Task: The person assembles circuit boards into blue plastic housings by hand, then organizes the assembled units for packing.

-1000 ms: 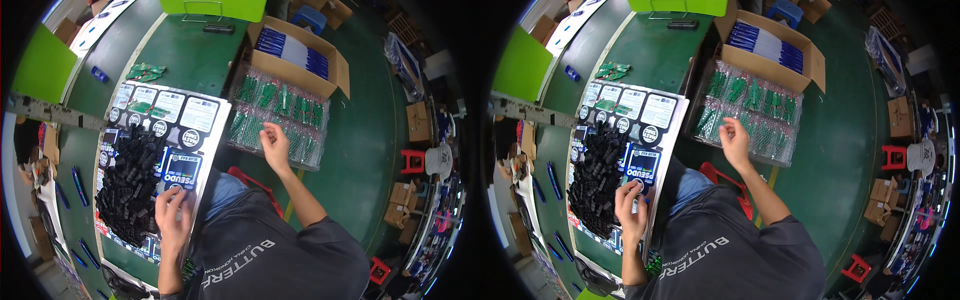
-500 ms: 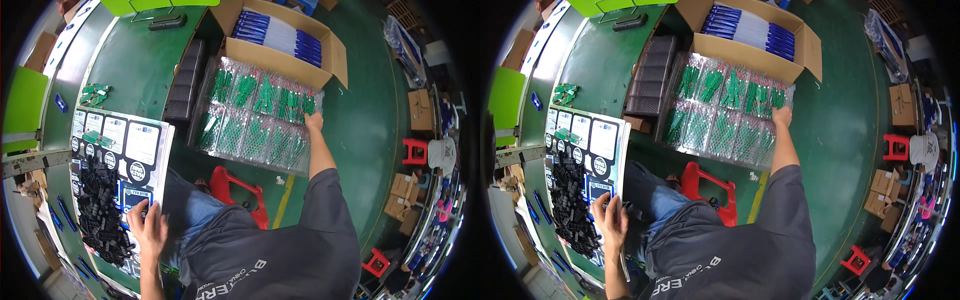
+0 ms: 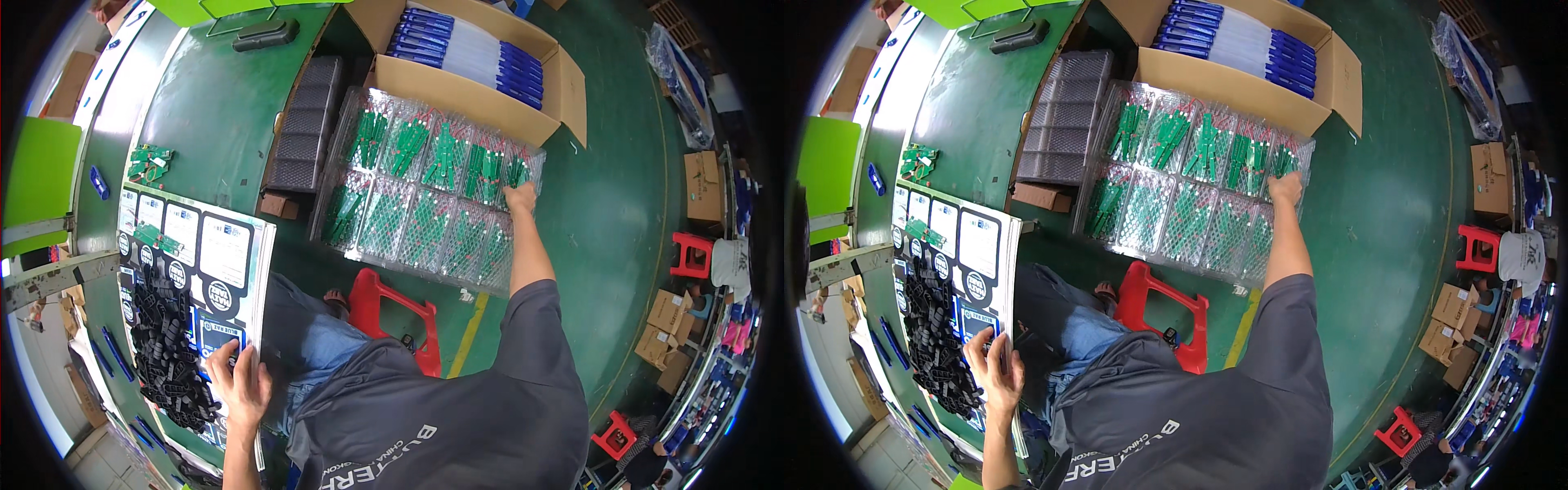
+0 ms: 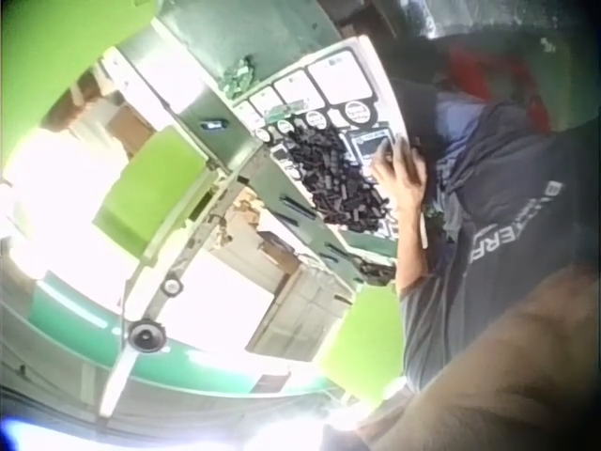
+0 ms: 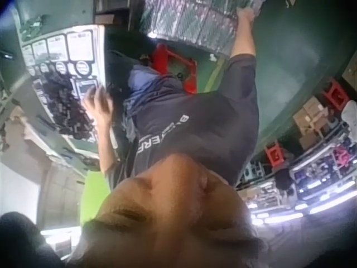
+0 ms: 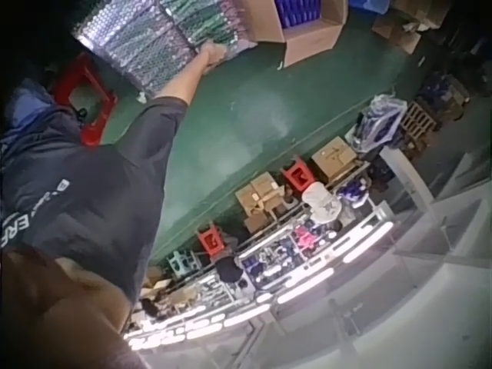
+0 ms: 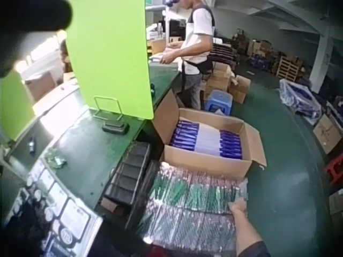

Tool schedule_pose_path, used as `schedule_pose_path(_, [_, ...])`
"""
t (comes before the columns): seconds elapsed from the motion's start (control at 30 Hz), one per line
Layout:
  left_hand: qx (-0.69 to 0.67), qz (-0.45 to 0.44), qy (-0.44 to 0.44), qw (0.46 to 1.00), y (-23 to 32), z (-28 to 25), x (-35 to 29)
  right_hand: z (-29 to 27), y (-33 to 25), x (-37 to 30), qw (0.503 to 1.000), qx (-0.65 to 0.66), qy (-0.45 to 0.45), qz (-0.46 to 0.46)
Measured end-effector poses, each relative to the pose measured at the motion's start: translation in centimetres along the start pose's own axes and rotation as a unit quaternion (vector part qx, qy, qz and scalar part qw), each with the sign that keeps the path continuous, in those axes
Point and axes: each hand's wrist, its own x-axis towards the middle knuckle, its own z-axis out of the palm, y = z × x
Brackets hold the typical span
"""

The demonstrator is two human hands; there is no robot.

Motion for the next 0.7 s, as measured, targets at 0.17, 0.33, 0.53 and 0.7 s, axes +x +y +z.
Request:
schedule_pose_path(0.17, [-0.007,0.001,-0.003,1.0,-0.3,0.0,0.0,-1.0,-2.2,-2.0,0.99,0.112,0.046,-0.071])
schedule_pose_path(0.33, [-0.009,0.001,0.001,1.0,-0.1,-0.2,0.4,0.2,-5.5,-5.3,0.991,-0.006,-0.003,-0.133])
schedule_pose_path(0.53, [-0.03,-0.007,-0.008,1.0,-0.5,-0.2,0.0,1.1,-7.7,-6.8,0.976,-0.135,-0.009,-0.172])
schedule_pose_path(0.7, [-0.035,-0.002,-0.01,0.999,-0.3,-0.5,0.3,3.2,-8.2,-6.1,0.995,-0.1,-0.002,-0.028])
